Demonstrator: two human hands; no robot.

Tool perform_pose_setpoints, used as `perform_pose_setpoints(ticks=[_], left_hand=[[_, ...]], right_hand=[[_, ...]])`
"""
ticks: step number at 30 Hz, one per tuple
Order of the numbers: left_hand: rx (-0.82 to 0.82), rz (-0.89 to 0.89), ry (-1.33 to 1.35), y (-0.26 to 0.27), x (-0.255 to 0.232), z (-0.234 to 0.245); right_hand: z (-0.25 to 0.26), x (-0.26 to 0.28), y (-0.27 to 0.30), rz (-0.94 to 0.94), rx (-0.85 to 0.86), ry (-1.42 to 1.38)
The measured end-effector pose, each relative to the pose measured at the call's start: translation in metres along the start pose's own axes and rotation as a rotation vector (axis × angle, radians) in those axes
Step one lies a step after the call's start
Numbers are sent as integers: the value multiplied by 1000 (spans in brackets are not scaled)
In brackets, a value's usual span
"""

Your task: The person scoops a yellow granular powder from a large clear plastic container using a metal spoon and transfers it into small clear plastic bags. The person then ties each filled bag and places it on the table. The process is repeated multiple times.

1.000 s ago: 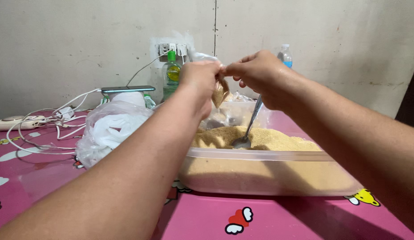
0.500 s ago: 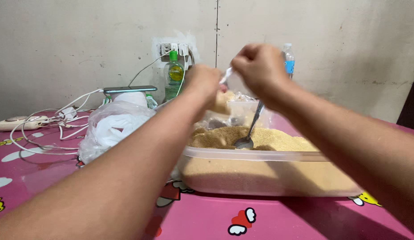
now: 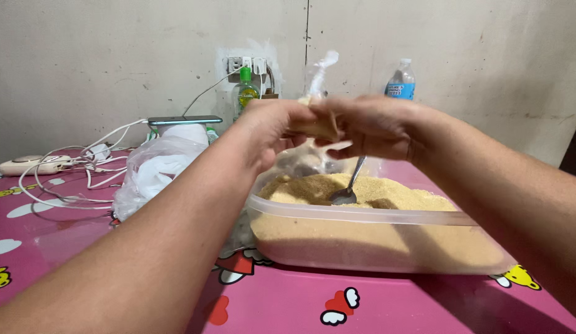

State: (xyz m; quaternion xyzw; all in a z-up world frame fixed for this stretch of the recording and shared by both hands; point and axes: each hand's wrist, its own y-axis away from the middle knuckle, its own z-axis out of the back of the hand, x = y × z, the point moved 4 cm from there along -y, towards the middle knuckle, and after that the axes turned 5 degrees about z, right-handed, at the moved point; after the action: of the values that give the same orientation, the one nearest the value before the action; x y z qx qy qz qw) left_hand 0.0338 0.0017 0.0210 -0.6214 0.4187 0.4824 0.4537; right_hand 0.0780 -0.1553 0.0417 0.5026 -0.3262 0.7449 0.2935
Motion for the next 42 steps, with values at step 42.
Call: perform_pose_setpoints(ticks=[42], left_hand=[[96, 576, -1285, 78, 36, 165]], right_hand=[[-38, -14, -38, 49, -53, 443]])
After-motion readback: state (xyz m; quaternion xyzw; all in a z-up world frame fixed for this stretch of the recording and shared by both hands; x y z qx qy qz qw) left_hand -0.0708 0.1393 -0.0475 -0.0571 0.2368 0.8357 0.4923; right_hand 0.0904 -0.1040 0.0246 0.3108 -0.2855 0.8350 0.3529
